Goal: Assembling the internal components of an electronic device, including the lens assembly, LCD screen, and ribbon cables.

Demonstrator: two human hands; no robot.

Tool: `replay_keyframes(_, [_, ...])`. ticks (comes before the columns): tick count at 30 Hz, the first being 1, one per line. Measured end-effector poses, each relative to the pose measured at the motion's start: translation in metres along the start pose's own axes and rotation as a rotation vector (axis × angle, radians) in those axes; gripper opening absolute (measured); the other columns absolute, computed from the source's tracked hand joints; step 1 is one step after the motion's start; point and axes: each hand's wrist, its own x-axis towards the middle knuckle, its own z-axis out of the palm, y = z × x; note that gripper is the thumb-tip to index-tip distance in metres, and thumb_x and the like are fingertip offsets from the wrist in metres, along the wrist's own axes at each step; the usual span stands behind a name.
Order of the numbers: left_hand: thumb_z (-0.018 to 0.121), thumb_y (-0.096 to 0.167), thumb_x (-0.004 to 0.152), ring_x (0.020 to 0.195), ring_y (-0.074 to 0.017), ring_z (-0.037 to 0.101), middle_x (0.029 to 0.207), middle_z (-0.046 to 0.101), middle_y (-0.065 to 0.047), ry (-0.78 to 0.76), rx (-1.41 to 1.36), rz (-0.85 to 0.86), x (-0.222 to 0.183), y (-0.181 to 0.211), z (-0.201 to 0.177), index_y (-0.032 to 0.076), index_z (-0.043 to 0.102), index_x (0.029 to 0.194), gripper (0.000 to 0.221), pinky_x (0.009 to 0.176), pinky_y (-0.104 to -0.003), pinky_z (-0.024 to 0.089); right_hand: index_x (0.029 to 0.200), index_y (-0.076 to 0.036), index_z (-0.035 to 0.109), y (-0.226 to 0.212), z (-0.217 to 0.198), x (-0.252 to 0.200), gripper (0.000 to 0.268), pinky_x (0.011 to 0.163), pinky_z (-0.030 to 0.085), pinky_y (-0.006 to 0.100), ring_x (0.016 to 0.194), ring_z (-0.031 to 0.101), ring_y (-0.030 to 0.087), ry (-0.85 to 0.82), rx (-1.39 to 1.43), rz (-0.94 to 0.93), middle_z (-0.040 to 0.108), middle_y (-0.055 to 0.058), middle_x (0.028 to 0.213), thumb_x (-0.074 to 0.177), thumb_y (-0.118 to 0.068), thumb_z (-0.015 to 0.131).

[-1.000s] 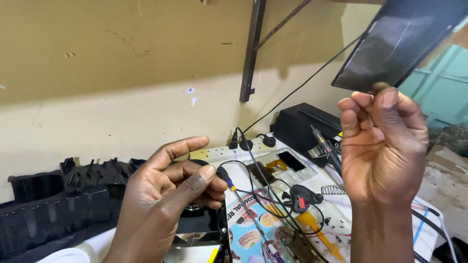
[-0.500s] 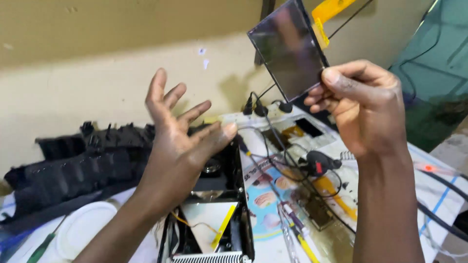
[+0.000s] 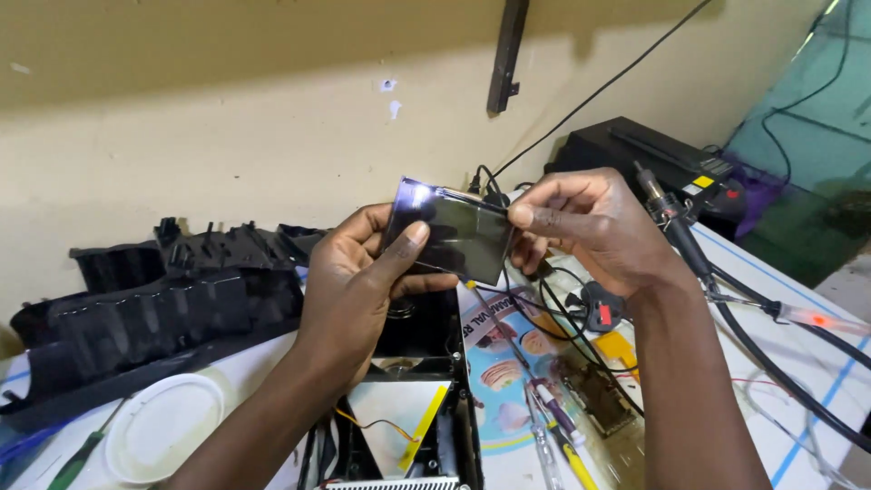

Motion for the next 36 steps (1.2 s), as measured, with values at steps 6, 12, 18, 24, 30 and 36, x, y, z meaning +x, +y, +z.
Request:
replay_keyframes(6, [0.067,0.009,0.092,0.070,-0.0340,0.074,0.104,0.075,-0.018,0.135,0.024,-0.057,0.001,-0.008,0.002,-0.003,0.067,0.111,0.023,0.068,-0.037,0.065,0.091,0.003,0.073,0.017,-0.040,0.001,0.014,0.055,0.058,0.032,0.059,0.067,0.022,0.423,-0.348,0.052,0.072,0.016,0.075,0.096,-0.010,0.073])
replay_keyframes(12, [0.064,0.007,0.093,0.070,-0.0384,0.073,0.111,0.078,-0.019,0.210,0.023,-0.119,0.004,-0.015,0.002,-0.003,0.065,0.117,0.026,0.069,-0.038,0.062,0.091,-0.009,0.076,0.076,-0.049,0.013,0.006,0.087,0.061,0.039,0.091,0.074,0.022,0.409,-0.786,0.465,0.080,0.010,0.101,0.095,-0.009,0.072])
replay_keyframes(18, [0.065,0.006,0.092,0.067,-0.0387,0.072,0.108,0.078,-0.018,0.248,0.024,-0.095,0.006,-0.018,0.000,-0.005,0.065,0.119,0.029,0.066,-0.039,0.061,0.085,-0.015,0.056,0.141,-0.063,0.026,0.026,0.070,0.046,0.040,0.084,0.062,0.023,0.379,-1.022,0.480,0.067,0.006,0.090,0.084,-0.013,0.082])
replay_keyframes(24, [0.065,0.009,0.089,0.064,-0.0390,0.072,0.114,0.079,-0.017,0.284,0.050,-0.136,0.006,-0.011,0.002,-0.002,0.065,0.123,0.035,0.066,-0.040,0.060,0.104,-0.011,0.080,0.169,-0.070,0.029,0.017,0.078,0.052,0.044,0.093,0.071,0.030,0.321,-1.059,0.502,0.077,0.011,0.102,0.092,-0.019,0.071])
replay_keyframes(30, [0.065,0.009,0.090,0.062,-0.0397,0.074,0.110,0.078,-0.017,0.239,-0.002,-0.094,0.008,-0.020,-0.005,-0.002,0.062,0.121,0.033,0.064,-0.038,0.060,0.107,-0.005,0.077,0.194,-0.078,0.032,0.035,0.079,0.054,0.047,0.095,0.070,0.035,0.288,-1.223,0.487,0.070,0.018,0.110,0.093,-0.036,0.071])
replay_keyframes(36, [0.064,0.009,0.090,0.065,-0.0366,0.073,0.111,0.079,-0.017,0.210,-0.025,-0.094,0.007,-0.017,-0.004,-0.002,0.062,0.121,0.034,0.061,-0.040,0.061,0.117,-0.011,0.069,0.171,-0.067,0.035,0.049,0.090,0.051,0.046,0.116,0.060,0.031,0.241,-1.203,0.639,0.062,0.013,0.129,0.091,-0.052,0.067])
